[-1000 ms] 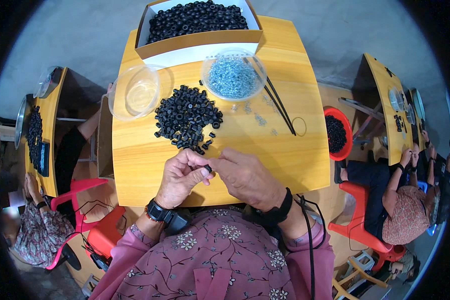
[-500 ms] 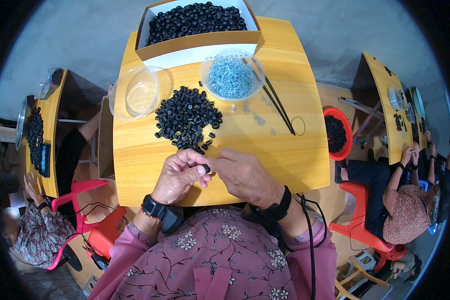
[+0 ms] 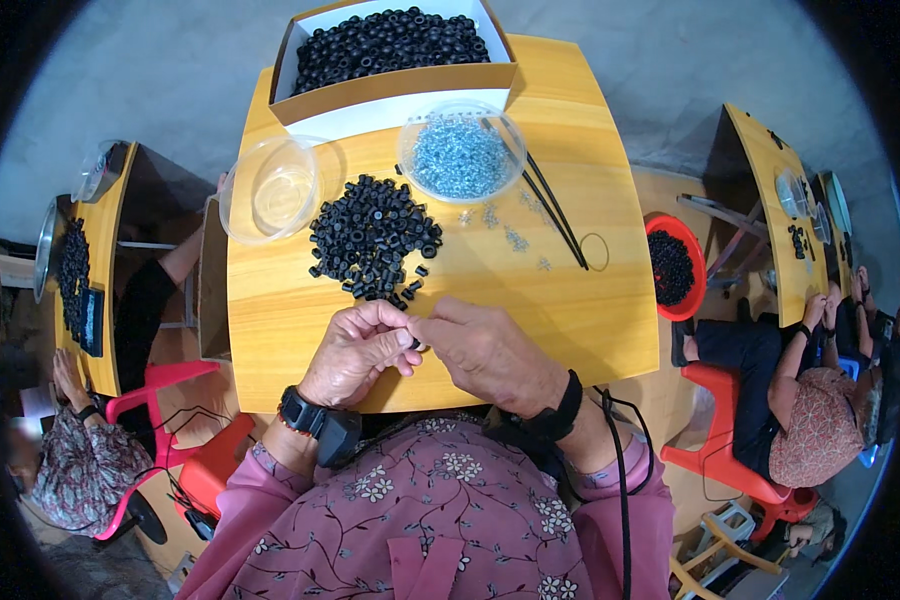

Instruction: Assembling small black plastic components by hand at a workstation.

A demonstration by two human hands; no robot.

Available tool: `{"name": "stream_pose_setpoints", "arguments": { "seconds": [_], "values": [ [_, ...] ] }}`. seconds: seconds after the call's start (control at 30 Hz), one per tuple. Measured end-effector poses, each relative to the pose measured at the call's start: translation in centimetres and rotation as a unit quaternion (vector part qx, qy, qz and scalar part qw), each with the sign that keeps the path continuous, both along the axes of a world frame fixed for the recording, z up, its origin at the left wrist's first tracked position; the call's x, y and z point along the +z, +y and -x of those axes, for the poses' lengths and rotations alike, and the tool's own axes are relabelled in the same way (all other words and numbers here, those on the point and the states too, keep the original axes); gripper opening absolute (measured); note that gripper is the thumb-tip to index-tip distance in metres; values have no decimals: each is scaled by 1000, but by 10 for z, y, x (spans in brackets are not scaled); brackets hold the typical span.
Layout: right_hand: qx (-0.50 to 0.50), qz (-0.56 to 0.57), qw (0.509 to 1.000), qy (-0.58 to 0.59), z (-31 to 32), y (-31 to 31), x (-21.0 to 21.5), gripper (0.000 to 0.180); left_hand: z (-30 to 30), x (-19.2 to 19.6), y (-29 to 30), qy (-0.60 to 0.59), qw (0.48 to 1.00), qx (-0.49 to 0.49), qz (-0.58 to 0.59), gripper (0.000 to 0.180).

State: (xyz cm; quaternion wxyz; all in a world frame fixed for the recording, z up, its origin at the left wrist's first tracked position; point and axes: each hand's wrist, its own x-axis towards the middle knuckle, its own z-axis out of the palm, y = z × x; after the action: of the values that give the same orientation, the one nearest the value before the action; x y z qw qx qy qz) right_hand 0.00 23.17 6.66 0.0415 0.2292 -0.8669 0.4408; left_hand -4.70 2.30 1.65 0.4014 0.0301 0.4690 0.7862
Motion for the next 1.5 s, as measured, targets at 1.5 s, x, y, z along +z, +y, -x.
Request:
{"name": "stream_pose_setpoints", "arguments": {
  "seconds": [1.5],
  "values": [
    [-60,-153,984,63,-4,-15,-11,31,-12,28,19,83,981,133,110,16]
  ]
}}
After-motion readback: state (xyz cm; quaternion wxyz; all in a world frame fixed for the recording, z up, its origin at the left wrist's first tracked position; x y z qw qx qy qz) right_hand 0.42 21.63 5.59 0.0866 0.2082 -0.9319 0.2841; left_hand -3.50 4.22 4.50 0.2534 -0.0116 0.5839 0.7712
